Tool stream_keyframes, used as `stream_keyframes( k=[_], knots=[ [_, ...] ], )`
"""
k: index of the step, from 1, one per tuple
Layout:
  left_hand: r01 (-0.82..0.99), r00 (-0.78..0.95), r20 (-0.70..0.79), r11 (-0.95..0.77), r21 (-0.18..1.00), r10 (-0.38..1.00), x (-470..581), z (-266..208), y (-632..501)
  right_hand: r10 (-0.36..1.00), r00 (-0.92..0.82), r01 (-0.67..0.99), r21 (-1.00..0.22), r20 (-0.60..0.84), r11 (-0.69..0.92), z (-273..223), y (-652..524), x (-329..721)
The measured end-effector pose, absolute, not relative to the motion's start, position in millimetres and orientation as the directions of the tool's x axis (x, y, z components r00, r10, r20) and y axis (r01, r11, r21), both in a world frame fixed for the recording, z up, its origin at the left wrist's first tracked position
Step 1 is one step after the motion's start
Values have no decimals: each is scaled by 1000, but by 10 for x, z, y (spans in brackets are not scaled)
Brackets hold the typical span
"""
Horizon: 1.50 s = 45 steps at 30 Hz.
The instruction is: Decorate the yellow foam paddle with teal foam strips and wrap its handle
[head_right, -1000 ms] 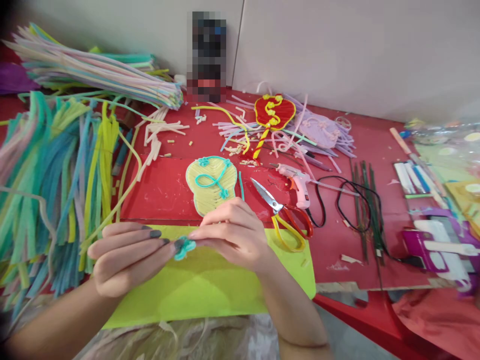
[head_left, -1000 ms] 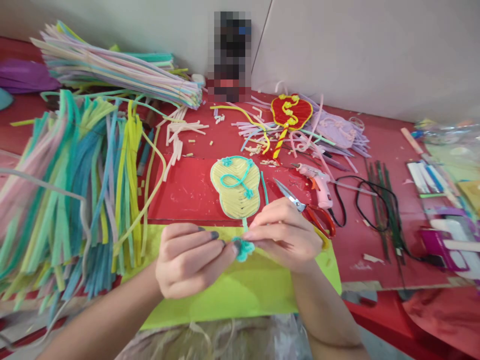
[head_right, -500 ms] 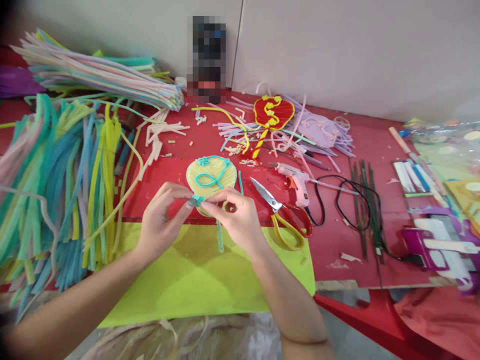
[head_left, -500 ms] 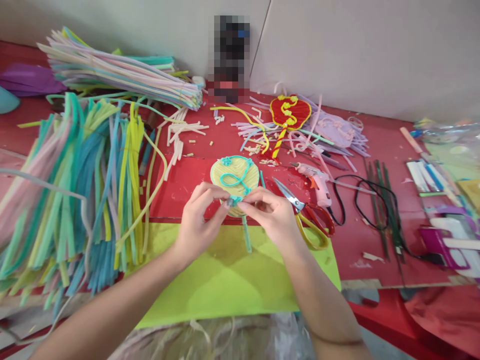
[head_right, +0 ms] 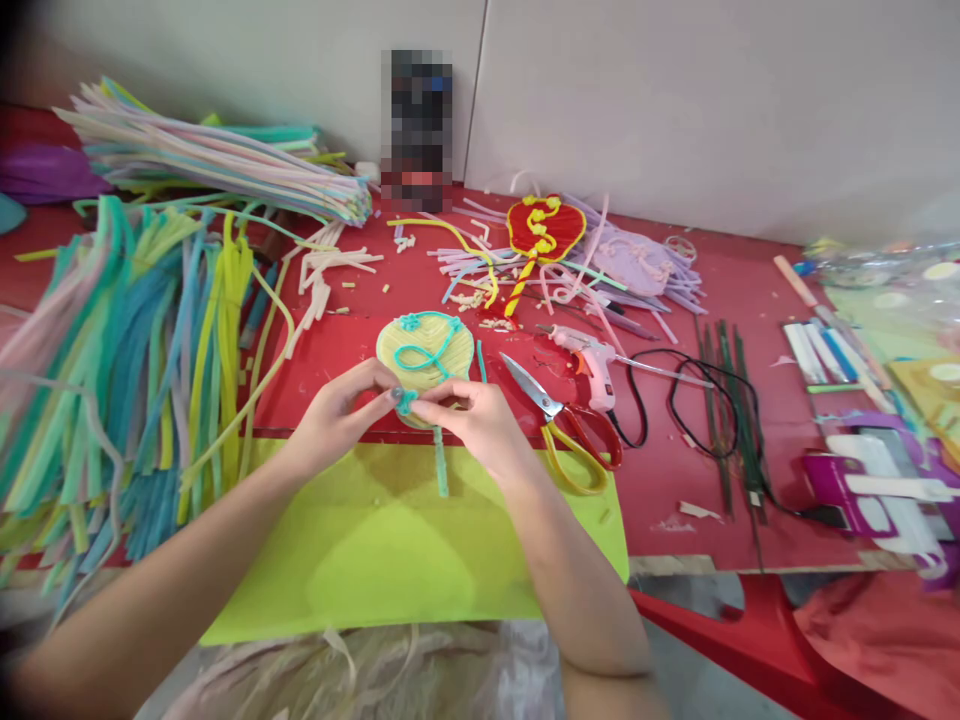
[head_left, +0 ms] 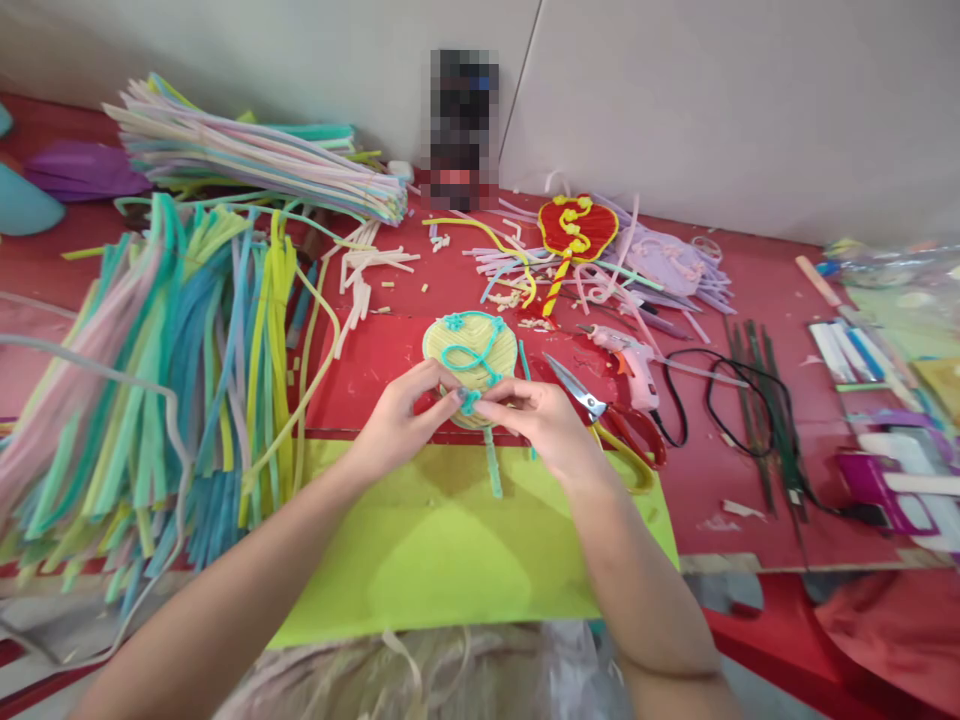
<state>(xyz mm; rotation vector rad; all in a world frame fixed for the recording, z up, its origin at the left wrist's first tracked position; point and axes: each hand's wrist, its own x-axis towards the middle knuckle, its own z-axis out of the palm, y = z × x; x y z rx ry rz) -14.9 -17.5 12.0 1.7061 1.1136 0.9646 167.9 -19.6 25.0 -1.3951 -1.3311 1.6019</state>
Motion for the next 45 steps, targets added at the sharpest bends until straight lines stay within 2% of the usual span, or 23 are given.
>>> stream_keyframes(
  k=[6, 13, 20, 25, 32, 37, 42, 45],
  knots=[
    [305, 385, 144, -273, 912, 912, -184, 125, -157, 909, -244, 180, -937, -339, -301, 240, -181, 1695],
    [332, 371, 199, -329, 884, 907, -172, 90, -145, 915, -240, 213, -937, -325, -277, 224, -178, 1703],
    [293, 352, 246, -356, 887, 903, -194, 99, -138, 940, -239, 263, -948, -242, -178, 296, -182, 1716],
    [275, 348, 259, -363, 890, 901, -203, 98, -133, 956, -166, 194, -958, -243, -210, 256, -157, 1757],
    [269, 344, 245, -345, 899, 906, -204, 103, -141, 939, -194, 25, -958, -283, -284, 172, -148, 1779],
    [263, 299, 252, -333, 905, 920, -215, 95, -140, 927, -194, 5, -945, -321, -326, 186, -139, 1769],
    [255, 293, 266, -343, 904, 918, -216, 96, -141, 975, -101, 31, -980, -197, -195, 218, -124, 1746],
    [252, 301, 271, -351, 902, 914, -212, 100, -146, 994, -57, 156, -984, -92, -82, 254, -131, 1751]
  ],
)
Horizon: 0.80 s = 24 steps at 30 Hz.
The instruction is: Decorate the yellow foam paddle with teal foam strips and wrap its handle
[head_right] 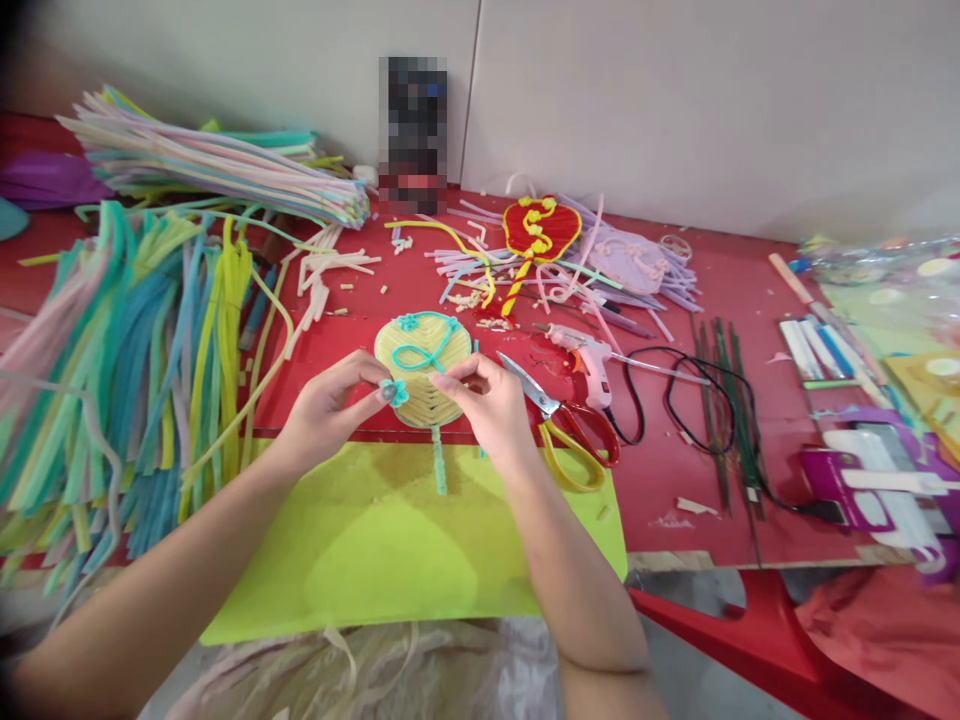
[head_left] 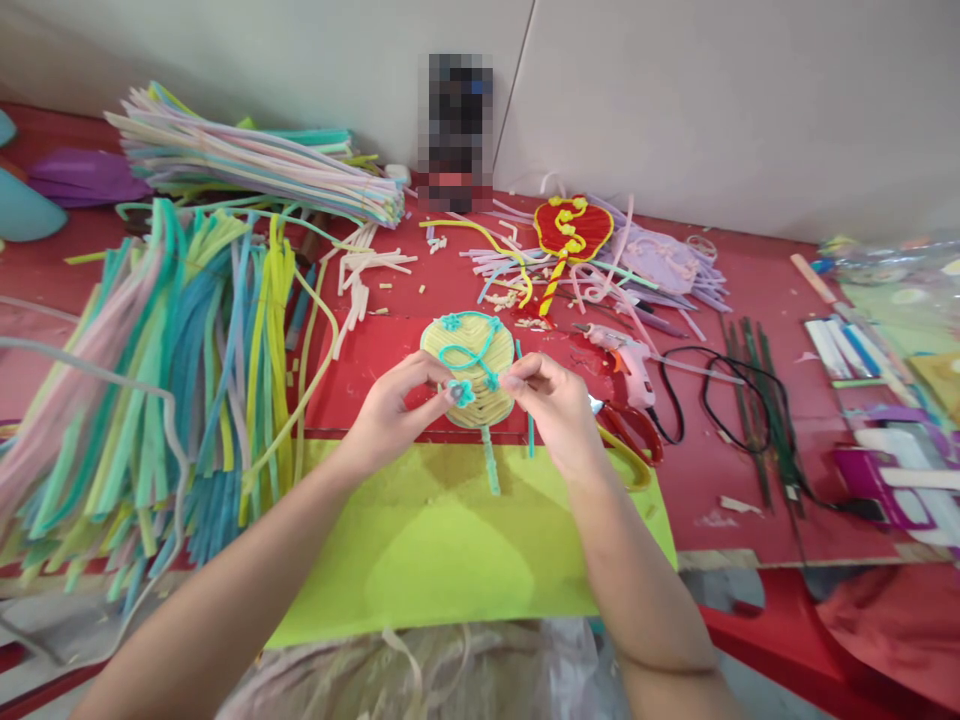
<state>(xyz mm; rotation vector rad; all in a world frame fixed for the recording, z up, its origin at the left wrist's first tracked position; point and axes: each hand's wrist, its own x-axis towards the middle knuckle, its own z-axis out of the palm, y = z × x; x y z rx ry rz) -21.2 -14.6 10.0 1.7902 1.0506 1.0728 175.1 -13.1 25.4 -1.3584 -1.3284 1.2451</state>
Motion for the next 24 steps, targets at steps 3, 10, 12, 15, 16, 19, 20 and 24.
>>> stream_keyframes(
  k=[3, 10, 12, 15, 16, 19, 20, 24],
  knots=[
    [260, 331, 261, -353, 899, 907, -203, 101, -151, 993, -118, 285, -958, 4, 38, 306, -158, 1741],
    [266, 392, 241, -360, 894, 888, -184, 107, -157, 961, -275, 320, -945, -28, 64, 350, -205, 1660],
    [265, 398, 240, -362, 894, 885, -180, 111, -159, 956, -292, 347, -935, -35, 72, 354, -206, 1655],
    [268, 395, 244, -364, 892, 886, -170, 116, -163, 959, -282, 363, -928, -19, 88, 351, -206, 1650],
    [269, 391, 243, -363, 892, 888, -167, 117, -164, 962, -272, 361, -928, -14, 89, 344, -208, 1646],
    [267, 384, 238, -354, 896, 892, -161, 113, -163, 973, -231, 350, -934, -5, 78, 310, -214, 1628],
    [266, 382, 236, -350, 898, 894, -161, 110, -162, 975, -220, 348, -935, -6, 73, 297, -216, 1622],
    [253, 357, 231, -332, 909, 905, -169, 94, -154, 981, -193, 343, -937, -1, 66, 265, -222, 1602]
  ],
)
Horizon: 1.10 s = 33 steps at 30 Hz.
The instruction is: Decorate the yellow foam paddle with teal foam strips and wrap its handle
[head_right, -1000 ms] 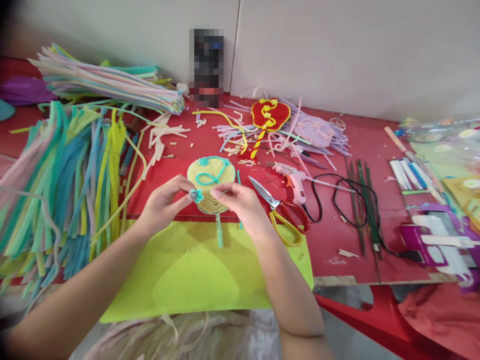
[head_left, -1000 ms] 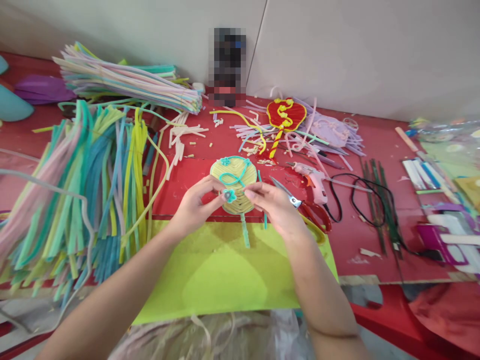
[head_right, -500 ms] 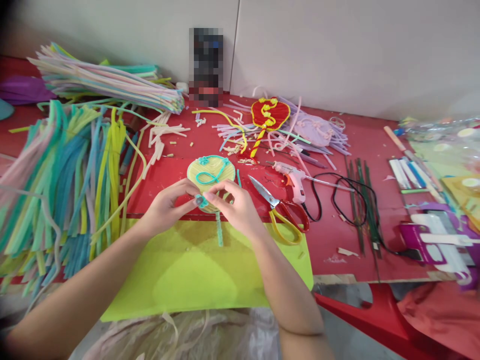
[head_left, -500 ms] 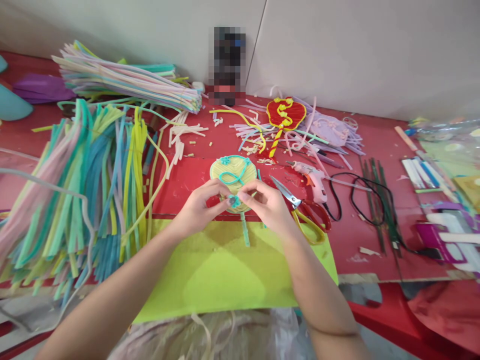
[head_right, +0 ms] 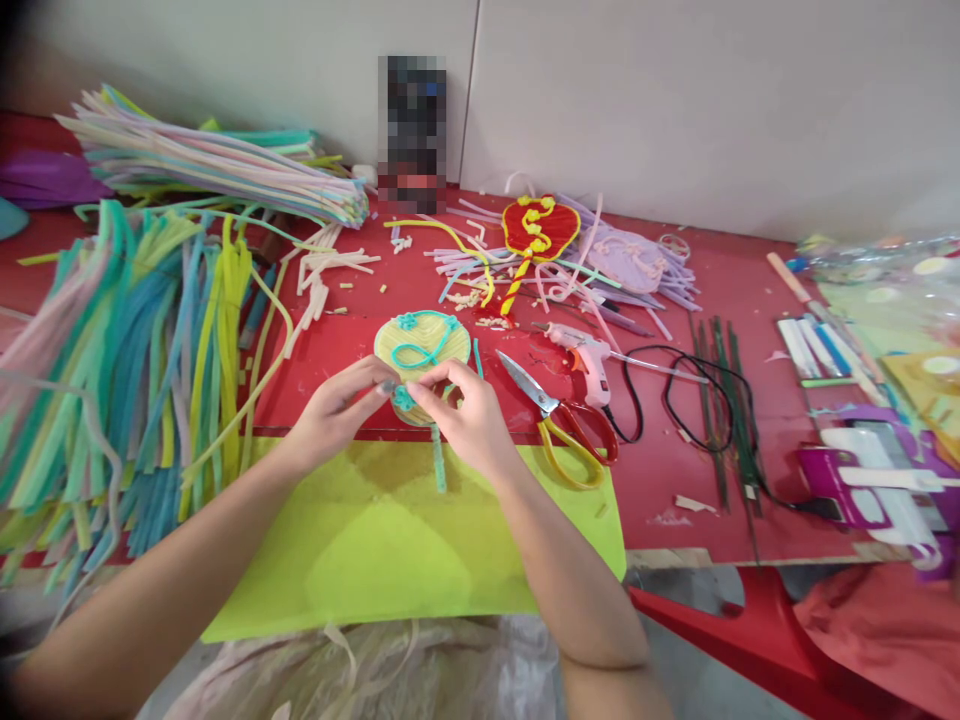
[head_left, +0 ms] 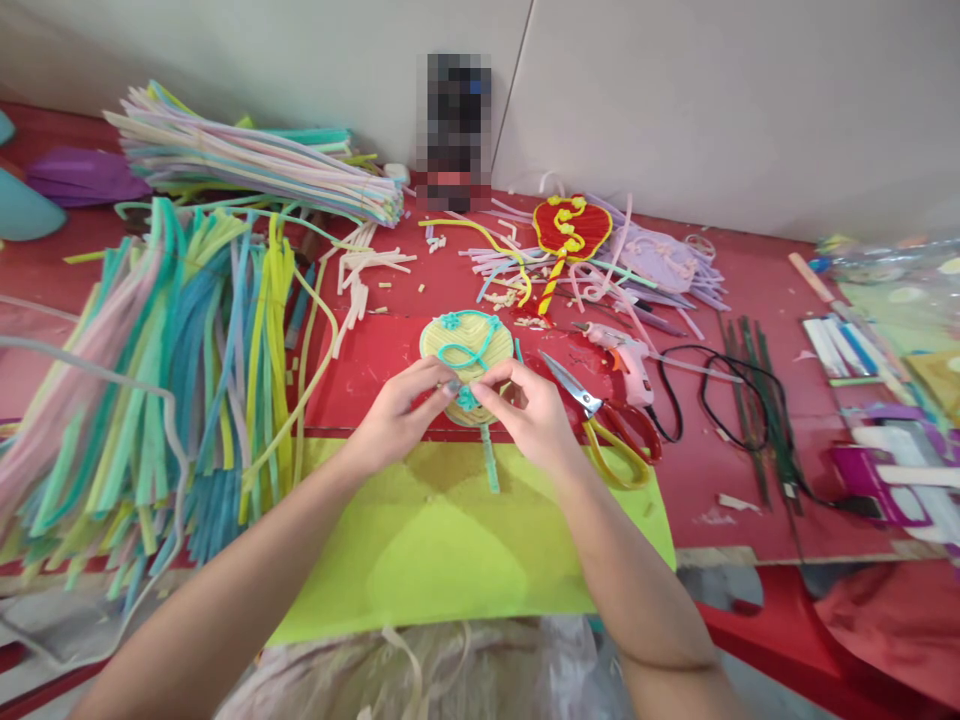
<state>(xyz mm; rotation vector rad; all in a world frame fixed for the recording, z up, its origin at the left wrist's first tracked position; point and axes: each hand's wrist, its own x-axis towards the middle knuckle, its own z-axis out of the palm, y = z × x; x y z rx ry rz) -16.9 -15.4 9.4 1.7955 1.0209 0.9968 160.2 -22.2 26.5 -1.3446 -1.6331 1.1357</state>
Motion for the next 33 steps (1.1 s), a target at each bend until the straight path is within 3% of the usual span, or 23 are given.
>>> stream_keyframes(
  k=[20, 28, 33],
  knots=[
    [254, 345, 245, -341, 905, 906, -188, 76, -146, 990, -142, 290, -955, 25, 65, 247, -219, 1590],
    [258, 133, 356, -379, 889, 925, -167, 49, -152, 966, -122, -5, -973, -227, -229, 188, -241, 1513],
    [253, 70, 372, -377, 891, 926, -93, 24, -189, 962, -88, -171, -948, -258, -270, 161, -306, 1396]
  ],
)
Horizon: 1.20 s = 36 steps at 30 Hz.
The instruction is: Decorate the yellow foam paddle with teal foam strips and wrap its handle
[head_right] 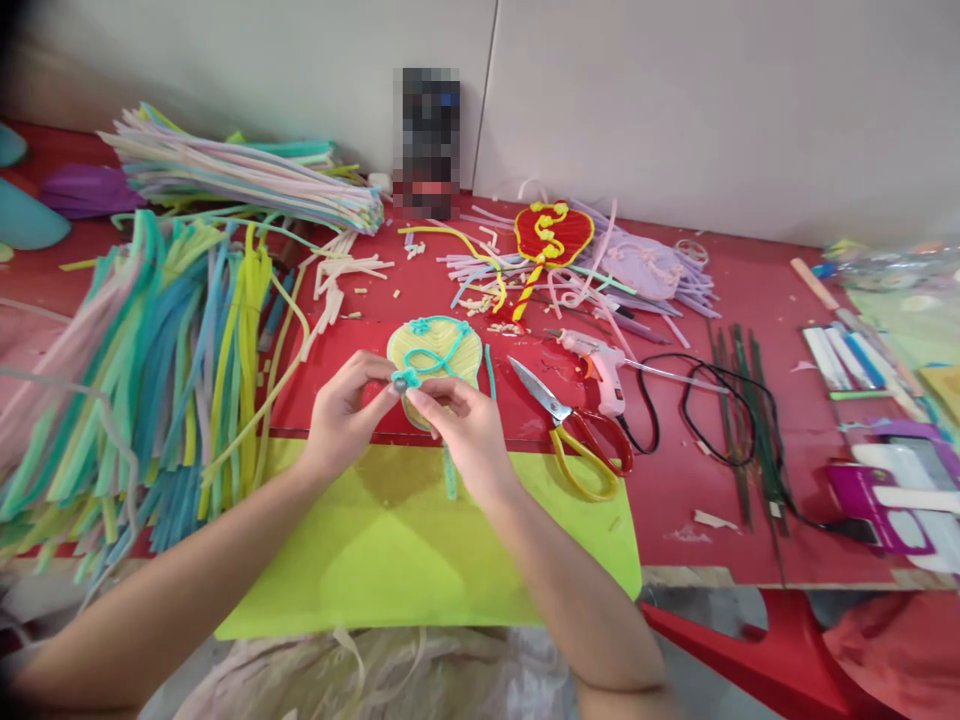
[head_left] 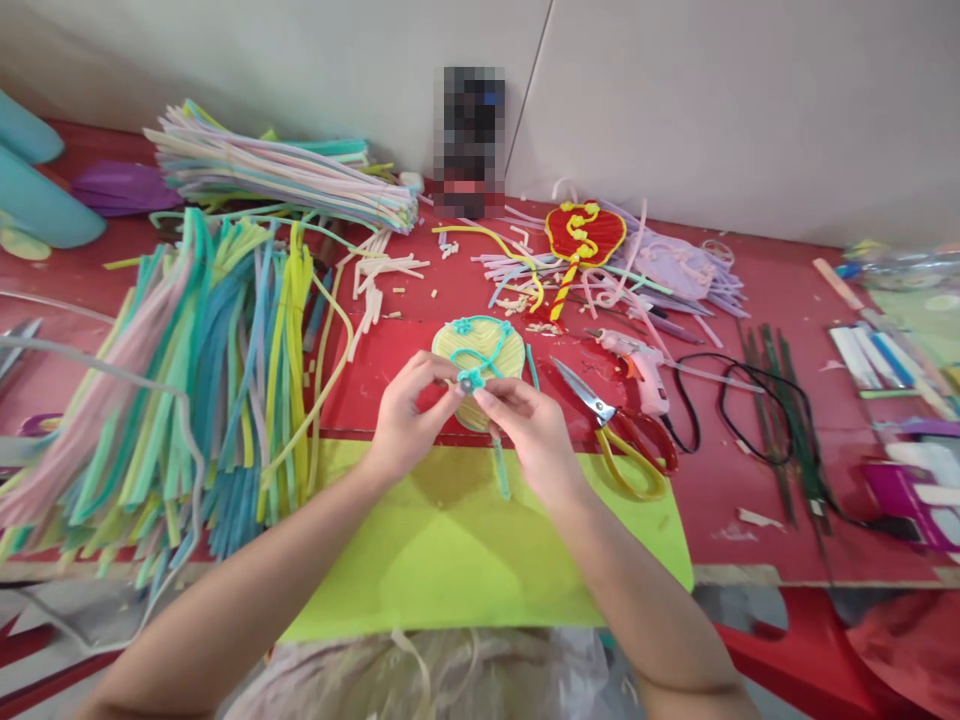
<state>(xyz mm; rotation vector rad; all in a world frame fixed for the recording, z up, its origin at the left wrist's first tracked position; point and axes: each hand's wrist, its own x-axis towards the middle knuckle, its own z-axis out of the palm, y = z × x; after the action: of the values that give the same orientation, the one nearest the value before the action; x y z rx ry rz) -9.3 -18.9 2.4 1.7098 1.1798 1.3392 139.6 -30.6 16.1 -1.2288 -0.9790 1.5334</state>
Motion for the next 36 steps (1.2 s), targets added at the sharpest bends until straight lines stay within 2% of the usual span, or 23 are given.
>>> stream_keyframes(
  k=[7, 12, 18, 28, 36],
  knots=[
    [231, 72, 361, -368, 901, 930, -48, -4, -220, 952, -41, -267, -914, -304, -304, 105, -294, 1370],
    [237, 81, 363, -371, 898, 928, -47, -4, -224, 942, -2, -254, -911, -337, -326, 126, -297, 1375],
    [319, 74, 365, -368, 873, 928, -40, -10, -222, 952, 25, -210, -933, -304, -292, 124, -293, 1391],
    [323, 299, 272, -365, 873, 915, -176, 78, -152, 958, -51, -42, -958, -281, -283, 122, -236, 1489],
    [400, 258, 370, -447, 800, 893, -212, 33, -114, 989, -19, 119, -982, -150, -147, 183, -267, 1499]
  ],
)
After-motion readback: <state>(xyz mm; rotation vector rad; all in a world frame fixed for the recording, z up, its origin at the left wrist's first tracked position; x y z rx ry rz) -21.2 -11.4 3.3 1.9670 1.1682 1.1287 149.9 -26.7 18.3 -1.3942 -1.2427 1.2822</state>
